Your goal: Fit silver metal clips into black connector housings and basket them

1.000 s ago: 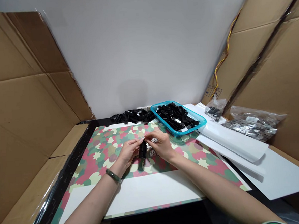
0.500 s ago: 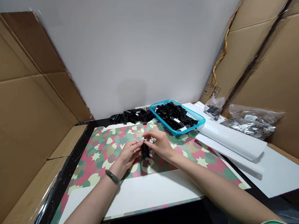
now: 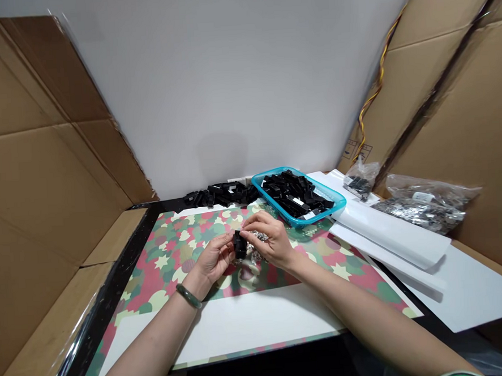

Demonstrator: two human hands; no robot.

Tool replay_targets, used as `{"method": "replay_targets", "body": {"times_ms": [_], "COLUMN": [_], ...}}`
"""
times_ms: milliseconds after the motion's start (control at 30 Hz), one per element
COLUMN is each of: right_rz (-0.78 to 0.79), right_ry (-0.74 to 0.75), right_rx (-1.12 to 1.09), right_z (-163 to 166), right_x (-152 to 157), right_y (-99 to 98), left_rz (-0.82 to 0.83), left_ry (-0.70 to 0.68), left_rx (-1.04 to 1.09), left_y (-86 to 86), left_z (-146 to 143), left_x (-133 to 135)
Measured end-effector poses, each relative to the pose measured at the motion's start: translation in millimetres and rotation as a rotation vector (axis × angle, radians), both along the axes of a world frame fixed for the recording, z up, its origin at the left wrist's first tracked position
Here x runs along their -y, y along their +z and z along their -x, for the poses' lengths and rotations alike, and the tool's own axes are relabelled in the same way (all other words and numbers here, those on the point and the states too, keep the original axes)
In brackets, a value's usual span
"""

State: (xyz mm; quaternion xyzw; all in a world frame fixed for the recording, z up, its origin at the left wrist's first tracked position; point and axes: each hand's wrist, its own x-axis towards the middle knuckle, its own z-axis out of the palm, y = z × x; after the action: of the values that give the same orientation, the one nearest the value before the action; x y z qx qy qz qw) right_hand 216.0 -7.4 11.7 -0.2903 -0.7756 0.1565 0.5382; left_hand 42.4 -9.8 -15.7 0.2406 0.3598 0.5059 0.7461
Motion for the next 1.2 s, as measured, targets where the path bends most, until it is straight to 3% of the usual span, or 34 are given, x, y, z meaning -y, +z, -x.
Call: {"method": "replay_targets", "body": {"times_ms": [167, 433, 633, 800, 1033, 1200], "right_rz": [-0.09, 0.067, 0.046, -0.032, -0.266, -0.18], "right_ry": [-0.017, 0.047, 0.067, 0.046, -0.047, 0.017], "right_rx": [0.076, 0.011, 0.004, 0.07, 0.33, 0.109], "right_z": [2, 1, 2, 2, -2, 0], "right_x": [1, -2, -2, 0, 0, 3], "right_y": [-3.3, -5.6, -6.9, -5.4, -1.3, -0.8], "left_rz": [0.01, 0.069, 0.086, -0.004, -0.149, -0.246], "left_ry": [0.018, 0.017, 0.039, 0.039, -0.017, 0.011], "left_rx": [0.052, 0.091, 0.064, 0.035, -0.036, -0.113], "left_y": [0.9, 4.7, 5.8, 4.0, 11.3, 17.0], "left_z": [-1, -1, -2, -3, -4, -4], "left_x": [0, 1, 2, 3, 6, 7]}}
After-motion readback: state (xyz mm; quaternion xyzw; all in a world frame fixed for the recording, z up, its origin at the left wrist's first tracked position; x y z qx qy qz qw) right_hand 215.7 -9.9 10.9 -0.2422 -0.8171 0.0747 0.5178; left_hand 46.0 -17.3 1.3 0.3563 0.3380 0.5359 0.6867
